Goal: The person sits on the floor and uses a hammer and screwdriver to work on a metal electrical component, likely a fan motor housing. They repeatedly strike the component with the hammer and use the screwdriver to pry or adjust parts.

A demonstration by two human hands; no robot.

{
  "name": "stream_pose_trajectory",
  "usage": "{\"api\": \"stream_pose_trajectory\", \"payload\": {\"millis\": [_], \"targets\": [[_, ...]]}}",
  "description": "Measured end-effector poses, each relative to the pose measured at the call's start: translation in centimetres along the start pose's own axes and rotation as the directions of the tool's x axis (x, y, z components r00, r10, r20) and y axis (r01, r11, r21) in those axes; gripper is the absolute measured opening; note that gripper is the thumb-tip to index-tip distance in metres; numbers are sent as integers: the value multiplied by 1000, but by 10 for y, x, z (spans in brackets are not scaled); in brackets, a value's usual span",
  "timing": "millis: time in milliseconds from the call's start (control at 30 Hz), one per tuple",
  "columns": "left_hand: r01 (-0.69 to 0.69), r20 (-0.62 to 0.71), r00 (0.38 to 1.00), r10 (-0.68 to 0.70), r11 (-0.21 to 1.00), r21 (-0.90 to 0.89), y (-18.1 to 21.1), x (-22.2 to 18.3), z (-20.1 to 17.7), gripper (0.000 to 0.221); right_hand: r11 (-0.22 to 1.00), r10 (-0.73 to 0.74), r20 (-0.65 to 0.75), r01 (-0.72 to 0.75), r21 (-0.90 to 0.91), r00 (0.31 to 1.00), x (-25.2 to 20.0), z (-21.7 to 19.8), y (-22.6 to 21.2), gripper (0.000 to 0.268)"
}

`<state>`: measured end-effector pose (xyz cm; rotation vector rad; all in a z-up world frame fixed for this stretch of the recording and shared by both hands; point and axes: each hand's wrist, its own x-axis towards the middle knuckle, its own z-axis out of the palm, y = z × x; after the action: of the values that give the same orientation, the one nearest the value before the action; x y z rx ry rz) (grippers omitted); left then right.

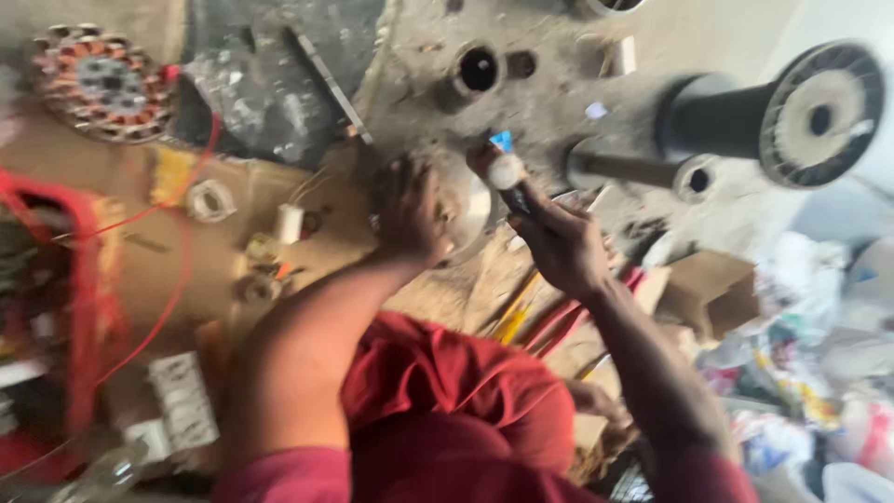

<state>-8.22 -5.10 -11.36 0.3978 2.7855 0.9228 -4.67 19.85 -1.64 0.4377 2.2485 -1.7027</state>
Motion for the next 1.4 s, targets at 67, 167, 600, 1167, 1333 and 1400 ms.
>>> {"api": "stream_pose_trajectory", "payload": {"millis": [67, 167, 600, 1167, 1333, 1400], "targets": [[33, -40, 999, -31, 999, 41, -14, 20, -10, 93, 867, 57, -90, -5, 498, 994, 9, -4, -11, 25], [102, 97, 990, -104, 994, 25, -6, 4, -9, 101, 885, -90, -218, 179, 430, 972, -33, 18, 3, 25], [338, 28, 941, -337, 941, -15, -3, 0, 21, 143, 835, 256, -61, -252, -489, 965, -58, -27, 51, 65], [312, 170, 931, -323, 946, 92, 29, 0, -4, 132, 945, 299, 71, -285, -161, 952, -61, -2, 19, 61], [231, 100, 967, -234, 972, 44, 34, 12, -23, 133, 990, 65, 126, -48, -134, 990, -23, -14, -16, 32], [296, 168, 940, -298, 954, 37, 34, 4, -18, 131, 1000, -4, 85, 4, 3, 996, -30, -33, -21, 22]]}}
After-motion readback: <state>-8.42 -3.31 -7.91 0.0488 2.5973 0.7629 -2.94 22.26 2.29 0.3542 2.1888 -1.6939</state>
